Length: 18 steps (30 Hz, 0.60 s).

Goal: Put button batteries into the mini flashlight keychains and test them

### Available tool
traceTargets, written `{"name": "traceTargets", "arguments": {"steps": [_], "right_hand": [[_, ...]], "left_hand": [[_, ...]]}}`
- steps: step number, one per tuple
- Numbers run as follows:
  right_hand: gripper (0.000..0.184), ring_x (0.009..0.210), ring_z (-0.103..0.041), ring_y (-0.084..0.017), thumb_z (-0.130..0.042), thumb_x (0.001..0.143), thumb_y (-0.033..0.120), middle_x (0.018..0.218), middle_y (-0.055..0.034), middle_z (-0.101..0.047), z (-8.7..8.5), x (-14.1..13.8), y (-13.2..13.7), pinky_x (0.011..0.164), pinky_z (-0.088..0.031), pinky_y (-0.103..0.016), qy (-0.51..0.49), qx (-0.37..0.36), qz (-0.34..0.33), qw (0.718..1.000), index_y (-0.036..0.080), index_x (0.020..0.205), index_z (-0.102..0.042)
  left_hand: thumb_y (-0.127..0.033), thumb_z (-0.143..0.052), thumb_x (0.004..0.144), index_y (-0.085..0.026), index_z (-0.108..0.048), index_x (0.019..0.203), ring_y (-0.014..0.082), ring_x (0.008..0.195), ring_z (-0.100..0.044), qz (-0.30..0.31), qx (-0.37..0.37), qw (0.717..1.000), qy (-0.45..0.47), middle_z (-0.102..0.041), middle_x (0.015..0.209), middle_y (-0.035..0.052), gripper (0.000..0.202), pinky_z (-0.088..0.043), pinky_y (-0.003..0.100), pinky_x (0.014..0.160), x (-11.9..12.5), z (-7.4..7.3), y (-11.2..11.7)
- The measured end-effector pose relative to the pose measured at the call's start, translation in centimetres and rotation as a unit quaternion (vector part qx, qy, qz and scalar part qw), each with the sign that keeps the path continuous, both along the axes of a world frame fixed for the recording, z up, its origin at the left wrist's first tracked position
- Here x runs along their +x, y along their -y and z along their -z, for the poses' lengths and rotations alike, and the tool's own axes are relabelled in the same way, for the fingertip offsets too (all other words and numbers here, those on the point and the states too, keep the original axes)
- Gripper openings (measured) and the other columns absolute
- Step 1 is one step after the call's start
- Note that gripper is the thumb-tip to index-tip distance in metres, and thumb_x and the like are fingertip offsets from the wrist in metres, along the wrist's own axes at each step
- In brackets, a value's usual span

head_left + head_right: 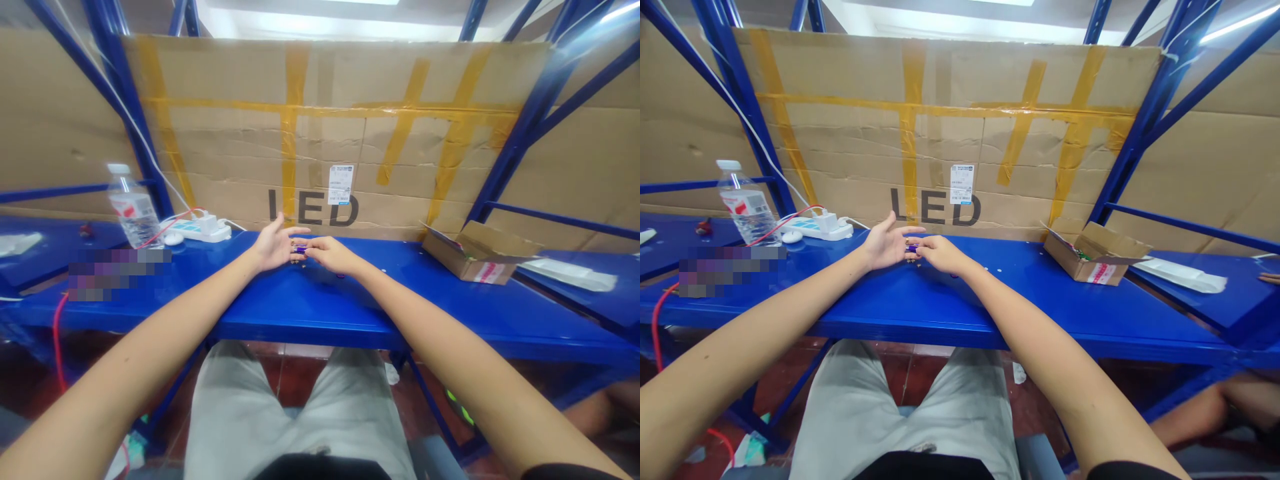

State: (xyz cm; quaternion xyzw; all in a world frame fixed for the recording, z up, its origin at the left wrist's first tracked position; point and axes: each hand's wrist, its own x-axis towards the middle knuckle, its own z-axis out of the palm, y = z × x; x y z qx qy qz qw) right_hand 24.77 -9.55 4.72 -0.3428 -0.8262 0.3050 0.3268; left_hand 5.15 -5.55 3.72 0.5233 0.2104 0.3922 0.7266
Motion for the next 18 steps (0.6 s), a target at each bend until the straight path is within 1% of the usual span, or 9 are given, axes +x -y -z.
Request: {"name": "traceTargets", "arguments": {"steps": [2, 3, 7, 10, 18], "right_hand": [[0.024, 0.060, -0.048, -0.012, -0.050, 0.088, 0.016, 0.060, 0.0022, -0.057, 0.02, 0.03, 0.01, 0.066, -0.040, -0.025, 0.002, -0.001, 0.000, 1.000, 0.009, 0.097, -0.072], [0.024, 0.059, -0.048, -0.012, -0.050, 0.088, 0.016, 0.060, 0.0021, -0.057, 0.04, 0.03, 0.02, 0.066, -0.040, -0.024, 0.003, 0.000, 0.000, 1.000, 0.009, 0.095, -0.071], [0.020, 0.059, -0.048, -0.012, -0.049, 0.086, 0.014, 0.059, 0.0010, -0.057, 0.07, -0.02, 0.09, 0.066, -0.040, -0.024, 0.003, 0.002, -0.002, 1.000, 0.012, 0.078, -0.068], [0.020, 0.058, -0.048, -0.012, -0.049, 0.085, 0.013, 0.057, 0.0011, -0.056, 0.03, -0.02, 0.05, 0.065, -0.040, -0.024, 0.001, 0.001, 0.005, 1.000, 0.013, 0.072, -0.064], [0.018, 0.060, -0.050, -0.012, -0.052, 0.085, 0.016, 0.057, 0.0014, -0.057, 0.06, 0.06, 0.08, 0.066, -0.041, -0.024, 0.000, 0.006, 0.010, 1.000, 0.015, 0.070, -0.062]], "left_hand": [[-0.069, -0.027, 0.096, -0.006, -0.054, 0.132, 0.0310, 0.086, -0.068, 0.000, -0.001, 1.000, 0.001, -0.070, 0.098, 0.0203, 0.078, -0.053, 0.044, 0.077, 0.04, -0.05, 0.10], [-0.070, -0.027, 0.096, -0.006, -0.054, 0.132, 0.0307, 0.086, -0.068, -0.002, -0.001, 1.000, 0.001, -0.070, 0.098, 0.0204, 0.078, -0.053, 0.043, 0.077, 0.05, -0.08, 0.15], [-0.070, -0.026, 0.096, -0.006, -0.054, 0.130, 0.0310, 0.088, -0.068, -0.006, -0.002, 1.000, 0.001, -0.070, 0.102, 0.0222, 0.078, -0.053, 0.042, 0.076, 0.10, -0.17, 0.26], [-0.070, -0.026, 0.095, -0.006, -0.054, 0.129, 0.0314, 0.088, -0.068, -0.001, -0.002, 1.000, 0.002, -0.070, 0.104, 0.0230, 0.078, -0.053, 0.043, 0.076, 0.11, -0.15, 0.27], [-0.070, -0.027, 0.095, -0.007, -0.053, 0.131, 0.0310, 0.087, -0.068, 0.003, -0.001, 1.000, -0.005, -0.071, 0.103, 0.0220, 0.077, -0.053, 0.043, 0.077, 0.03, -0.15, 0.25]]}}
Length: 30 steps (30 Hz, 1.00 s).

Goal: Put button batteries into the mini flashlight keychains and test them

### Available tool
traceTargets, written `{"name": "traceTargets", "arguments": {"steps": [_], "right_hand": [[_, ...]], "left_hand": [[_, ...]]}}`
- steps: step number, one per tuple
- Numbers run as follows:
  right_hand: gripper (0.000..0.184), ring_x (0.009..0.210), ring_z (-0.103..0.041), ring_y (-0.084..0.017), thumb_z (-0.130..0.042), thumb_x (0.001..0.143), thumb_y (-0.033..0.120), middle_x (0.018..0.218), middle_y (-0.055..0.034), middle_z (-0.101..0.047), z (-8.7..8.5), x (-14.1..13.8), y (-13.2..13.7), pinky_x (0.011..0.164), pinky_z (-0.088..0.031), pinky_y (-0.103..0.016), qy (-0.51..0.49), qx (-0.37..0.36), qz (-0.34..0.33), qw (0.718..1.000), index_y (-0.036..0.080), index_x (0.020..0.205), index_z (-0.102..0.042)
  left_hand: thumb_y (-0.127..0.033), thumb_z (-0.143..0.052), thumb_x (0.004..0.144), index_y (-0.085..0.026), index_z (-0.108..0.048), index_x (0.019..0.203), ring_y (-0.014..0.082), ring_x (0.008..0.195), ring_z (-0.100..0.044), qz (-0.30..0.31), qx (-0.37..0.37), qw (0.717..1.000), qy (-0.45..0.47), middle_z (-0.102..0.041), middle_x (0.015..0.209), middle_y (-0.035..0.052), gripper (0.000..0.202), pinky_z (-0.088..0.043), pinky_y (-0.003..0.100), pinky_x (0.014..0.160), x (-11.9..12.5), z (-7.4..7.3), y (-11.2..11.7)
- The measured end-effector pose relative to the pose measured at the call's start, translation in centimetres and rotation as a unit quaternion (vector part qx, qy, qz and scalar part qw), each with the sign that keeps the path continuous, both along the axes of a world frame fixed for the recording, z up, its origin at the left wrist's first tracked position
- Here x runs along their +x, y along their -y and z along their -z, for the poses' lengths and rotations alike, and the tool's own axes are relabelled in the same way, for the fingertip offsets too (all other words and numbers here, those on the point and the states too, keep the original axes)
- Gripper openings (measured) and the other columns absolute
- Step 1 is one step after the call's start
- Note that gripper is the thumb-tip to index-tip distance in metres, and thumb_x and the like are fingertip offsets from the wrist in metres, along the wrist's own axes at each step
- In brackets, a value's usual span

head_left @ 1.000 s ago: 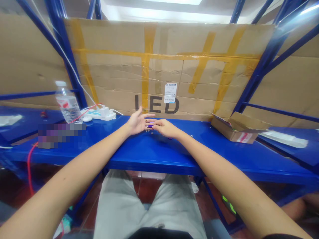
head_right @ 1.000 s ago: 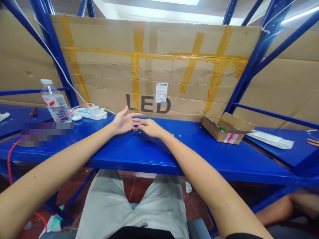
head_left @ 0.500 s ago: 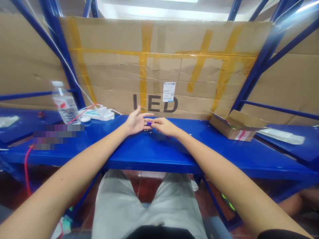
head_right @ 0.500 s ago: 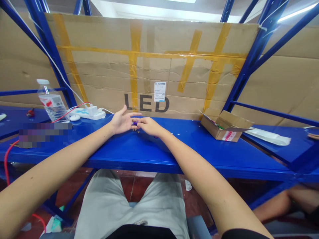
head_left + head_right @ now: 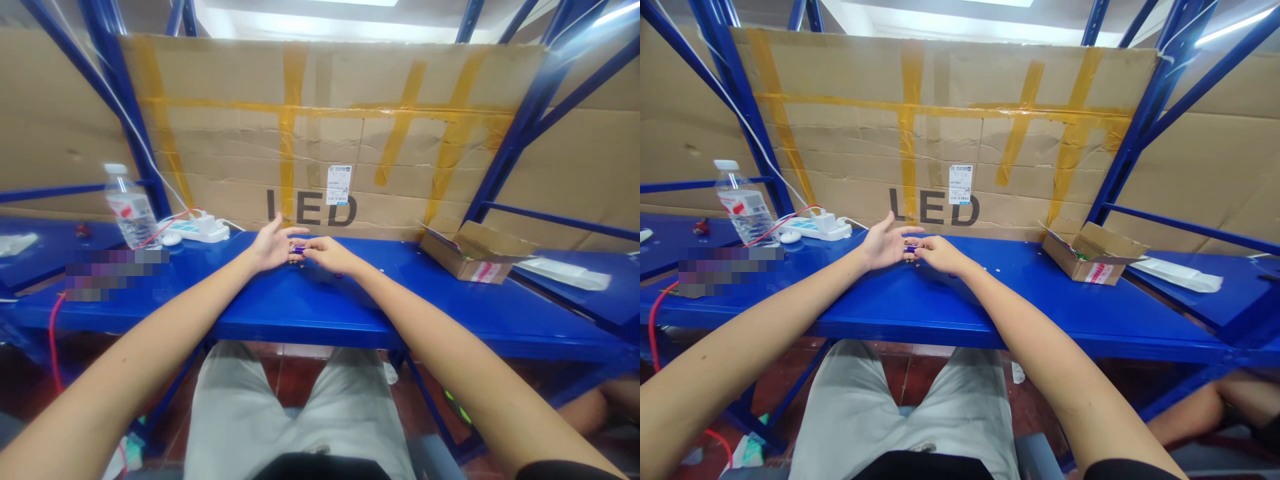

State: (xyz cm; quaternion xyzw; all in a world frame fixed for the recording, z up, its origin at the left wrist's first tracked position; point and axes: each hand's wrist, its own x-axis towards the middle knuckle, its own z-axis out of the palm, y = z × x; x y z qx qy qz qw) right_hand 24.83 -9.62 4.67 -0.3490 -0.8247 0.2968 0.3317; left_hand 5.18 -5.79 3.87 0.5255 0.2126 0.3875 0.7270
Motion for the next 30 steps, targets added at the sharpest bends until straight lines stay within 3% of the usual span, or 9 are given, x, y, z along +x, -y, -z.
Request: {"name": "traceTargets", "arguments": {"steps": [12, 16, 19, 21, 23, 26, 30], "right_hand": [[0.015, 0.052, -0.043, -0.010, -0.054, 0.087, 0.015, 0.053, 0.0032, -0.052, -0.1, -0.1, 0.3, 0.055, -0.036, -0.023, 0.001, -0.032, 0.006, 0.999, 0.014, 0.076, -0.064], [0.011, 0.044, -0.032, -0.009, -0.056, 0.089, 0.023, 0.052, 0.0067, -0.040, -0.3, 0.2, 0.3, 0.043, -0.025, -0.021, -0.044, -0.174, 0.001, 0.984, 0.016, 0.095, -0.063], [0.020, 0.043, -0.024, -0.009, -0.054, 0.091, 0.029, 0.054, 0.0081, -0.032, -0.5, 0.7, 0.1, 0.040, -0.017, -0.019, -0.111, -0.308, -0.052, 0.944, 0.019, 0.107, -0.059], [0.019, 0.043, -0.024, -0.009, -0.053, 0.090, 0.030, 0.057, 0.0070, -0.034, -0.5, 1.0, -0.3, 0.040, -0.017, -0.019, -0.134, -0.362, -0.073, 0.920, 0.019, 0.105, -0.057], [0.013, 0.044, -0.025, -0.009, -0.052, 0.089, 0.029, 0.058, 0.0056, -0.037, -0.4, 1.3, -0.6, 0.040, -0.018, -0.019, -0.144, -0.384, -0.066, 0.910, 0.019, 0.098, -0.055], [0.007, 0.045, -0.027, -0.008, -0.052, 0.087, 0.025, 0.059, 0.0043, -0.039, -0.1, 1.3, -1.0, 0.041, -0.019, -0.019, -0.154, -0.379, -0.043, 0.911, 0.019, 0.086, -0.050], [0.005, 0.048, -0.036, -0.010, -0.054, 0.080, 0.016, 0.060, 0.0013, -0.045, 0.2, 1.1, -1.1, 0.043, -0.027, -0.019, -0.168, -0.362, -0.041, 0.916, 0.018, 0.081, -0.050]], "left_hand": [[-0.069, -0.026, 0.096, -0.006, -0.054, 0.129, 0.0314, 0.088, -0.069, 0.000, 0.007, 1.000, -0.001, -0.070, 0.105, 0.0235, 0.076, -0.053, 0.043, 0.076, 0.1, 0.0, 0.1], [-0.070, -0.025, 0.096, -0.007, -0.054, 0.129, 0.0321, 0.091, -0.069, 0.007, 0.015, 1.000, -0.002, -0.070, 0.105, 0.0233, 0.077, -0.054, 0.044, 0.077, 0.0, 0.0, 0.1], [-0.071, -0.027, 0.095, -0.008, -0.056, 0.126, 0.0324, 0.094, -0.068, 0.011, 0.023, 1.000, -0.004, -0.070, 0.105, 0.0227, 0.077, -0.054, 0.043, 0.076, 0.0, 0.0, 0.0], [-0.072, -0.034, 0.094, -0.009, -0.059, 0.122, 0.0306, 0.091, -0.068, 0.002, 0.034, 0.999, -0.013, -0.070, 0.104, 0.0213, 0.074, -0.053, 0.041, 0.073, 0.1, 0.0, 0.0], [-0.066, -0.053, 0.090, -0.011, -0.063, 0.115, 0.0260, 0.085, -0.068, -0.024, 0.066, 0.996, -0.050, -0.070, 0.100, 0.0177, 0.061, -0.051, 0.035, 0.068, 0.3, 0.3, 0.0], [-0.041, -0.080, 0.078, -0.013, -0.067, 0.107, 0.0192, 0.075, -0.066, -0.077, 0.159, 0.972, -0.153, -0.069, 0.091, 0.0111, 0.042, -0.046, 0.028, 0.060, 0.8, 0.8, 0.2], [-0.030, -0.084, 0.074, -0.013, -0.068, 0.097, 0.0148, 0.059, -0.059, -0.124, 0.258, 0.933, -0.219, -0.068, 0.077, 0.0073, 0.032, -0.040, 0.027, 0.053, 1.3, 1.4, 0.1]]}}
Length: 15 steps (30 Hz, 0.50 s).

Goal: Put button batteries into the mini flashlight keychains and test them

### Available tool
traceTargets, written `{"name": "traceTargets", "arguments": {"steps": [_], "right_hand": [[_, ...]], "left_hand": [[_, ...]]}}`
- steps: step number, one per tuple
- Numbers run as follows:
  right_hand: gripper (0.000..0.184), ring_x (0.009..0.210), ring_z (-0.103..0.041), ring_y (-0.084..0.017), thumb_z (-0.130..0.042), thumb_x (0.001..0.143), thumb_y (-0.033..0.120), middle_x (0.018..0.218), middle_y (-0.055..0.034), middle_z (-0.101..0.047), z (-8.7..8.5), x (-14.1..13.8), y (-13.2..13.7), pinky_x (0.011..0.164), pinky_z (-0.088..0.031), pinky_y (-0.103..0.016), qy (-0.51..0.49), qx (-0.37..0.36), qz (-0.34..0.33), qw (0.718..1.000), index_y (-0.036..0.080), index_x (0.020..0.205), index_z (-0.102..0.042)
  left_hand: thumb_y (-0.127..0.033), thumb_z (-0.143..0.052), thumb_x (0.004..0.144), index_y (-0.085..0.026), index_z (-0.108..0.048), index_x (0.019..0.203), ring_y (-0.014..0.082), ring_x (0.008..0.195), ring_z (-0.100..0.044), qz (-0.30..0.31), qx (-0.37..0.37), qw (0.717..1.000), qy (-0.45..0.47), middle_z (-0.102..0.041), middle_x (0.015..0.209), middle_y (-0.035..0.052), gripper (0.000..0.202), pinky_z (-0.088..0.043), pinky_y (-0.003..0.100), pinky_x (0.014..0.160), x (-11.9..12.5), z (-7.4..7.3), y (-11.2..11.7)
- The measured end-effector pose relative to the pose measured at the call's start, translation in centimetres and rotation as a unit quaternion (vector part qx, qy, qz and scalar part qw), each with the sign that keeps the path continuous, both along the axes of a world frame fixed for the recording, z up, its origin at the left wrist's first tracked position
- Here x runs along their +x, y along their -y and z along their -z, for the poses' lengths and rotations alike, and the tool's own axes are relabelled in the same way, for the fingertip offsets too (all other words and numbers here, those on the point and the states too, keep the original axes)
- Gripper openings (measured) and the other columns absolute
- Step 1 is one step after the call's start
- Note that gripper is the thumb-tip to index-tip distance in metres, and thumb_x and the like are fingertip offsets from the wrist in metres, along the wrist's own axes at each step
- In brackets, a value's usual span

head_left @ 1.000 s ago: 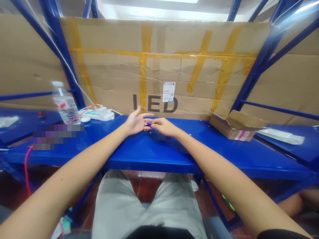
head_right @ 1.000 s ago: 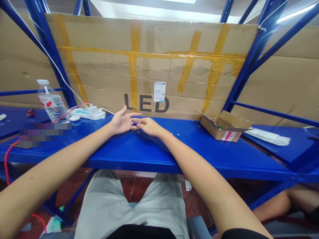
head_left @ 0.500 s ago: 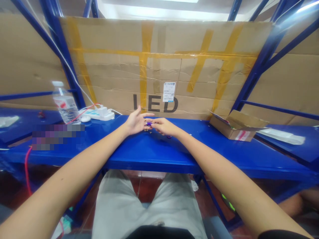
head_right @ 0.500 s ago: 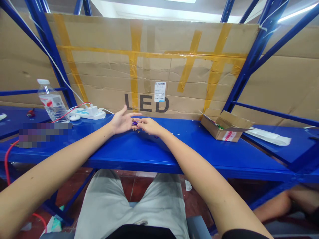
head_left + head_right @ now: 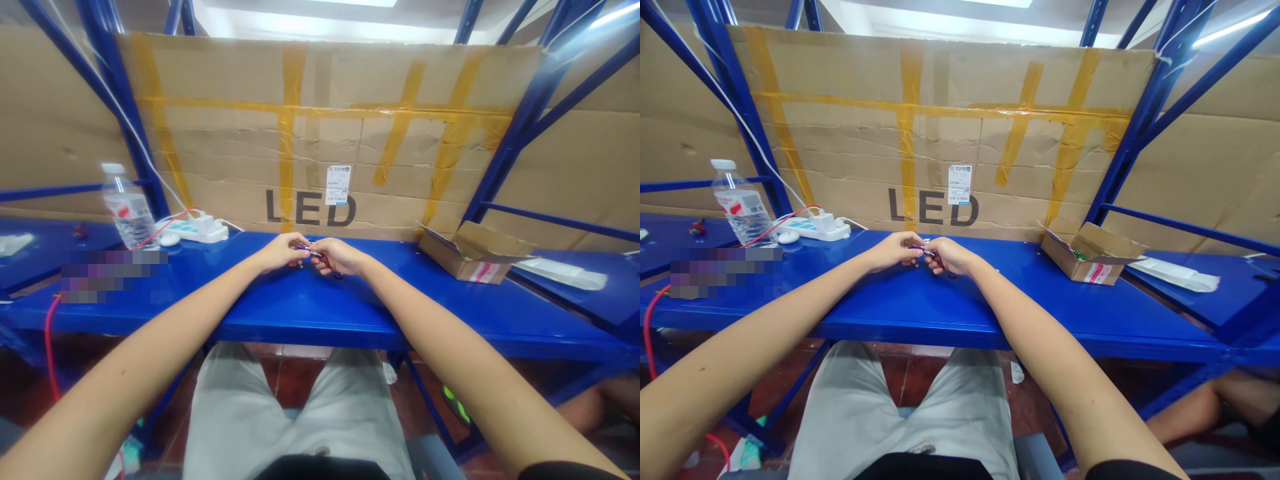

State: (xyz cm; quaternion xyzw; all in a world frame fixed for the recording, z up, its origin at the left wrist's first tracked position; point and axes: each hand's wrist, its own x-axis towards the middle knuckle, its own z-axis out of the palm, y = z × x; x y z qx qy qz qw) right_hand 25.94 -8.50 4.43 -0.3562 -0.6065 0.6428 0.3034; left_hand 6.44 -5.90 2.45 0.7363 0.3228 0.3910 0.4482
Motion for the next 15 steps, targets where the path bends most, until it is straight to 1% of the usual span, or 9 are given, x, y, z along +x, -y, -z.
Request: {"name": "traceTargets", "arguments": {"steps": [3, 5, 7, 11, 13, 15], "right_hand": [[0.019, 0.050, -0.041, -0.010, -0.056, 0.069, 0.005, 0.061, 0.0001, -0.051, 0.1, 0.1, -0.1, 0.045, -0.032, -0.021, -0.001, 0.024, 0.007, 1.000, 0.018, 0.082, -0.050], [0.026, 0.052, -0.045, -0.010, -0.055, 0.065, -0.001, 0.063, -0.0009, -0.055, 0.1, 0.3, -0.1, 0.046, -0.034, -0.021, 0.011, 0.049, 0.016, 0.999, 0.017, 0.084, -0.050], [0.029, 0.055, -0.051, -0.011, -0.053, 0.069, -0.004, 0.067, -0.0022, -0.060, 0.0, 0.6, -0.1, 0.048, -0.037, -0.021, 0.032, 0.085, 0.027, 0.996, 0.017, 0.088, -0.049], [0.025, 0.062, -0.062, -0.013, -0.053, 0.085, -0.002, 0.073, -0.0037, -0.068, -0.2, 1.2, -0.1, 0.054, -0.045, -0.021, 0.096, 0.157, 0.042, 0.982, 0.019, 0.094, -0.044], [0.021, 0.063, -0.063, -0.013, -0.052, 0.090, 0.001, 0.075, -0.0045, -0.071, -0.3, 1.4, -0.2, 0.055, -0.045, -0.022, 0.126, 0.179, 0.045, 0.975, 0.020, 0.093, -0.044], [0.017, 0.062, -0.061, -0.011, -0.050, 0.092, 0.002, 0.078, -0.0048, -0.071, -0.3, 1.6, -0.5, 0.054, -0.043, -0.021, 0.146, 0.205, 0.050, 0.966, 0.019, 0.089, -0.048]], "left_hand": [[-0.029, -0.082, 0.076, -0.013, -0.067, 0.087, 0.0121, 0.051, -0.052, -0.011, 0.026, 0.999, -0.016, -0.063, 0.063, 0.0038, 0.024, -0.038, 0.027, 0.051, -0.1, 0.1, -0.1], [-0.028, -0.081, 0.077, -0.014, -0.065, 0.084, 0.0116, 0.050, -0.052, -0.005, 0.032, 0.999, -0.020, -0.062, 0.061, 0.0028, 0.022, -0.039, 0.027, 0.051, -0.1, 0.0, -0.2], [-0.025, -0.079, 0.078, -0.014, -0.064, 0.084, 0.0117, 0.052, -0.054, 0.001, 0.029, 0.999, -0.019, -0.064, 0.064, 0.0029, 0.020, -0.040, 0.026, 0.051, 0.0, 0.0, -0.2], [-0.021, -0.072, 0.083, -0.015, -0.062, 0.089, 0.0124, 0.060, -0.059, -0.001, 0.008, 1.000, -0.009, -0.065, 0.070, 0.0027, 0.013, -0.043, 0.024, 0.054, 0.3, 0.1, -0.1], [-0.019, -0.069, 0.085, -0.014, -0.063, 0.093, 0.0117, 0.061, -0.058, -0.005, -0.008, 1.000, 0.000, -0.064, 0.071, 0.0022, 0.010, -0.043, 0.023, 0.054, 0.4, 0.1, 0.0], [-0.016, -0.065, 0.087, -0.013, -0.065, 0.096, 0.0103, 0.059, -0.054, -0.007, -0.033, 0.999, 0.020, -0.061, 0.070, 0.0013, 0.010, -0.041, 0.021, 0.053, 0.4, 0.0, 0.1]]}}
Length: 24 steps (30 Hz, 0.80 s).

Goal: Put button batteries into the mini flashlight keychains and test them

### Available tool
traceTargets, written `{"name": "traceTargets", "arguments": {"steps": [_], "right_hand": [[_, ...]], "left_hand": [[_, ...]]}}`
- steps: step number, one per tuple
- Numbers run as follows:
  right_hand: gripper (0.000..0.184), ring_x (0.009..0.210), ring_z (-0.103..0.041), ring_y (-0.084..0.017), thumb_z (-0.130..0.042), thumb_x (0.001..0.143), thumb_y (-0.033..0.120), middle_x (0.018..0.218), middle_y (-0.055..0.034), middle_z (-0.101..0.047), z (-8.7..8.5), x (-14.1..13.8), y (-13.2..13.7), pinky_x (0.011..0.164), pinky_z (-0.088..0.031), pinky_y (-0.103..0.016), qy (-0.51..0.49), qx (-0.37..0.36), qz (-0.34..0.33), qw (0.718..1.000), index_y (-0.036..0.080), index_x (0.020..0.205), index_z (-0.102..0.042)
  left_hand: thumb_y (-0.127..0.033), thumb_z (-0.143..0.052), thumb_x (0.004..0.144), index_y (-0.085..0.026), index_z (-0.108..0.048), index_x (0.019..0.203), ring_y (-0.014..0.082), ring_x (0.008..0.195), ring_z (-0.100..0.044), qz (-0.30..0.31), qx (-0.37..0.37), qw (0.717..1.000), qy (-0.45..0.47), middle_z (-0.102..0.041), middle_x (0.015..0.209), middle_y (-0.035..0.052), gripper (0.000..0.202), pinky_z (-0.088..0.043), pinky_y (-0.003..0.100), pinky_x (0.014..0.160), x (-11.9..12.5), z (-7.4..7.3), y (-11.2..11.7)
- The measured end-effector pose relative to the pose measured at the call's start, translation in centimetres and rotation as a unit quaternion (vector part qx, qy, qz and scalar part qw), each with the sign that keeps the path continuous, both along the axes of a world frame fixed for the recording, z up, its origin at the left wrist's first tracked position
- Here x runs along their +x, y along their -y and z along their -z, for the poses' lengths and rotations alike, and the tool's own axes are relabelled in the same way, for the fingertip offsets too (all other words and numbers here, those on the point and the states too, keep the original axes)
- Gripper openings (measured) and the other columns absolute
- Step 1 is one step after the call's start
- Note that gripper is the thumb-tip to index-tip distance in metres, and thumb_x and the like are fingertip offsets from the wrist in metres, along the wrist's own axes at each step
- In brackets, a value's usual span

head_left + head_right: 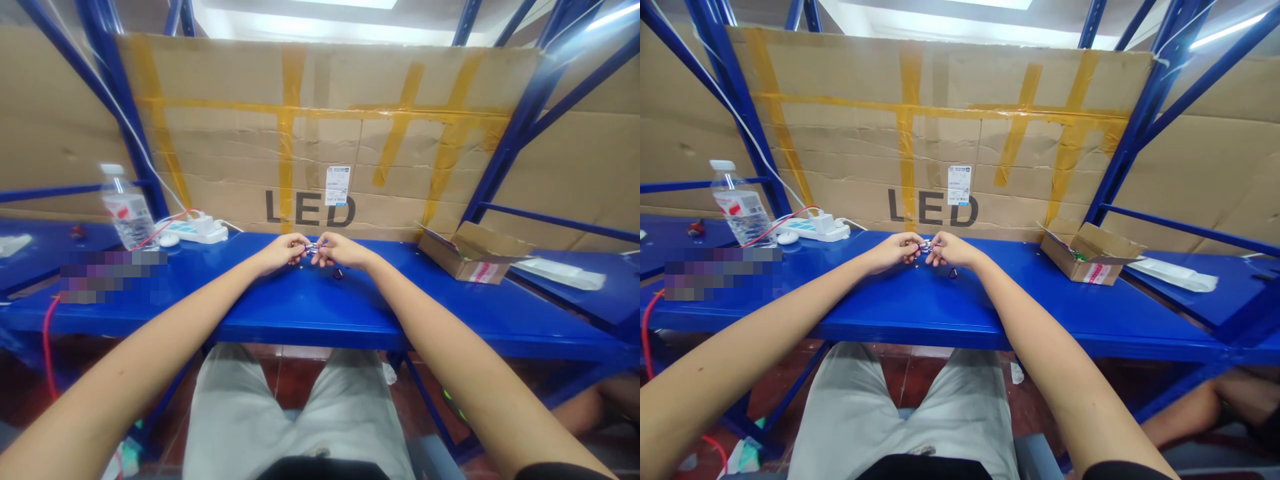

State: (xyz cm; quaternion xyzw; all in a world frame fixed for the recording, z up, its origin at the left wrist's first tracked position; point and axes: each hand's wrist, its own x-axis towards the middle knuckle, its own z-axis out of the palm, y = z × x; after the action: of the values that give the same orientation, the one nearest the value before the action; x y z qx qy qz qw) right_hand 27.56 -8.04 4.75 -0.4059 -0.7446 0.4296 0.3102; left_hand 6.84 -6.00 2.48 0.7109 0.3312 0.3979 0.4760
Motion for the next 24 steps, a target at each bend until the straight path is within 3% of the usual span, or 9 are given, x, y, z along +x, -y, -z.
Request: {"name": "traceTargets", "arguments": {"steps": [4, 7, 11, 15, 24], "right_hand": [[0.020, 0.051, -0.047, -0.008, -0.051, 0.090, 0.003, 0.060, 0.0027, -0.057, -0.07, 0.13, -0.54, 0.052, -0.039, -0.021, 0.004, 0.048, 0.023, 0.999, 0.015, 0.084, -0.064], [0.018, 0.047, -0.043, -0.009, -0.055, 0.088, 0.004, 0.051, 0.0051, -0.047, -0.16, 0.06, -0.61, 0.050, -0.037, -0.023, -0.028, 0.025, 0.041, 0.998, 0.015, 0.086, -0.068], [0.015, 0.052, -0.051, -0.011, -0.063, 0.081, 0.001, 0.057, 0.0009, -0.057, -0.23, -0.01, -0.57, 0.052, -0.042, -0.024, -0.091, -0.031, 0.056, 0.994, 0.015, 0.087, -0.065], [0.016, 0.055, -0.054, -0.011, -0.067, 0.078, 0.000, 0.059, -0.0011, -0.060, -0.18, 0.05, -0.67, 0.053, -0.046, -0.023, -0.127, -0.072, 0.067, 0.987, 0.014, 0.084, -0.064], [0.018, 0.052, -0.055, -0.010, -0.059, 0.081, -0.002, 0.061, -0.0019, -0.064, -0.37, -0.08, -0.37, 0.051, -0.049, -0.022, -0.104, -0.061, 0.103, 0.987, 0.015, 0.081, -0.062]], "left_hand": [[-0.015, -0.061, 0.089, -0.013, -0.064, 0.093, 0.0088, 0.055, -0.048, 0.018, -0.085, 0.993, 0.080, -0.056, 0.070, 0.0007, 0.006, -0.039, 0.021, 0.052, 0.07, -0.40, 0.40], [-0.022, -0.061, 0.092, -0.015, -0.059, 0.088, 0.0087, 0.053, -0.045, 0.036, -0.122, 0.985, 0.118, -0.051, 0.068, -0.0006, 0.008, -0.037, 0.021, 0.051, 0.11, -0.56, 0.62], [-0.028, -0.065, 0.091, -0.016, -0.054, 0.079, 0.0090, 0.054, -0.047, 0.021, -0.082, 0.993, 0.087, -0.052, 0.068, -0.0002, 0.020, -0.037, 0.021, 0.051, 0.11, -0.42, 0.45], [-0.028, -0.058, 0.096, -0.016, -0.055, 0.082, 0.0099, 0.055, -0.052, -0.010, -0.033, 0.999, 0.019, -0.058, 0.068, 0.0013, 0.019, -0.036, 0.021, 0.051, 0.08, -0.18, 0.12], [-0.027, -0.056, 0.096, -0.015, -0.057, 0.086, 0.0107, 0.057, -0.057, -0.019, 0.021, 0.998, -0.052, -0.063, 0.069, 0.0017, 0.016, -0.038, 0.023, 0.055, 0.30, -0.08, 0.36]]}}
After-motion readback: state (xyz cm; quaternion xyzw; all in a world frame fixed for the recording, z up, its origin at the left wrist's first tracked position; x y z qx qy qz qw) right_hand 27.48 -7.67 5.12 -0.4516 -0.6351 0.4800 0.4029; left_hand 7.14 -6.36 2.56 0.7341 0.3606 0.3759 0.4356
